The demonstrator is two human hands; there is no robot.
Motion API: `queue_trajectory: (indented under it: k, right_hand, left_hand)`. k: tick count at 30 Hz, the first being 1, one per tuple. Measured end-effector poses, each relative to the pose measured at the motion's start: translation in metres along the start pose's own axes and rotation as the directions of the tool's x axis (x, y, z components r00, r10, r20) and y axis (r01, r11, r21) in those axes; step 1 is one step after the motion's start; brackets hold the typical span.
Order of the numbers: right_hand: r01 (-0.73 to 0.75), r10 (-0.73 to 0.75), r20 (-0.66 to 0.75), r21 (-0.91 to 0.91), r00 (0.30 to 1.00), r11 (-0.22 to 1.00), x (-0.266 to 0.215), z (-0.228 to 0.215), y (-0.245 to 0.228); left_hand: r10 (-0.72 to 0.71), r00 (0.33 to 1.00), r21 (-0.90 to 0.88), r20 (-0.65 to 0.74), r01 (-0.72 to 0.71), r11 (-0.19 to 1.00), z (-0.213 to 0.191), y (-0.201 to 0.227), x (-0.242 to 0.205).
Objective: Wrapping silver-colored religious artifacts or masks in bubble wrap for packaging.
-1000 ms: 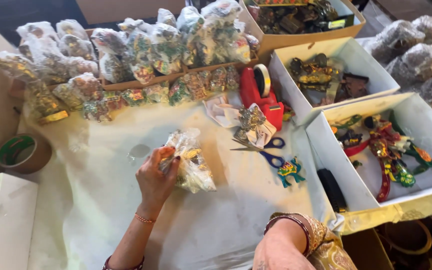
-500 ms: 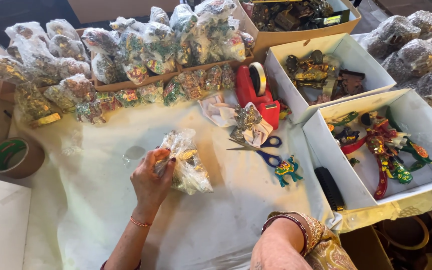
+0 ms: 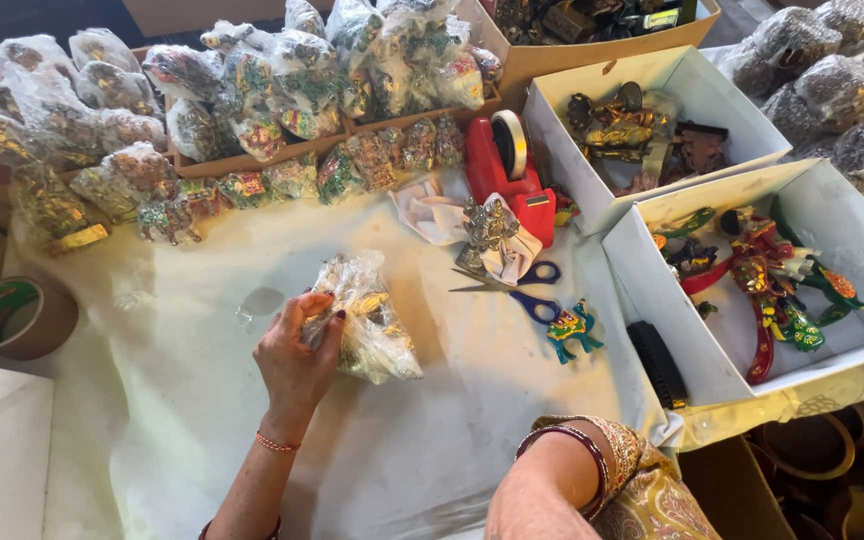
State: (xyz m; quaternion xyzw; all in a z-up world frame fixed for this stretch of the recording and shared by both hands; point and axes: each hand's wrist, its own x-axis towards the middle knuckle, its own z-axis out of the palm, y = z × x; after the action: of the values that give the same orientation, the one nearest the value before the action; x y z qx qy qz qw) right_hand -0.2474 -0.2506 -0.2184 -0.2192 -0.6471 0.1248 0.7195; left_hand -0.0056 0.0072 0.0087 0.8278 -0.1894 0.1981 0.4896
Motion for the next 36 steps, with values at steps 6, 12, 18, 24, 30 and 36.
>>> queue_trajectory:
  k: [6,12,18,24,30,36]
  right_hand:
    - [0.011,-0.010,-0.019,0.022,1.000,1.000,0.179,-0.067,0.002]
    - [0.016,-0.016,-0.017,0.036,1.000,0.999,0.260,-0.083,-0.019]
    - [0.014,-0.015,0.004,0.066,1.000,0.998,0.321,-0.089,-0.048]
    - [-0.014,0.000,0.080,0.176,0.997,0.984,0.366,-0.088,-0.072]
    - [0.023,0.126,-0.352,0.392,0.927,0.920,0.361,-0.093,-0.075]
    - [-0.009,0.155,-0.440,0.317,0.885,0.948,0.346,-0.096,-0.079]
  left_hand:
    - [0.034,0.999,0.002,-0.013,-0.034,0.999,0.000,0.000,0.000]
    - [0.035,0.999,0.018,-0.015,-0.034,0.999,0.001,-0.002,0.000]
    - [0.019,1.000,0.010,-0.021,-0.019,1.000,-0.001,0.003,0.002]
    - [0.051,0.998,0.069,-0.022,-0.049,0.996,0.002,-0.004,0.000]
    - [0.023,1.000,0.046,-0.002,-0.023,0.999,0.003,-0.004,-0.001]
    - [0.047,0.999,0.029,-0.005,-0.047,0.998,0.004,-0.006,-0.001]
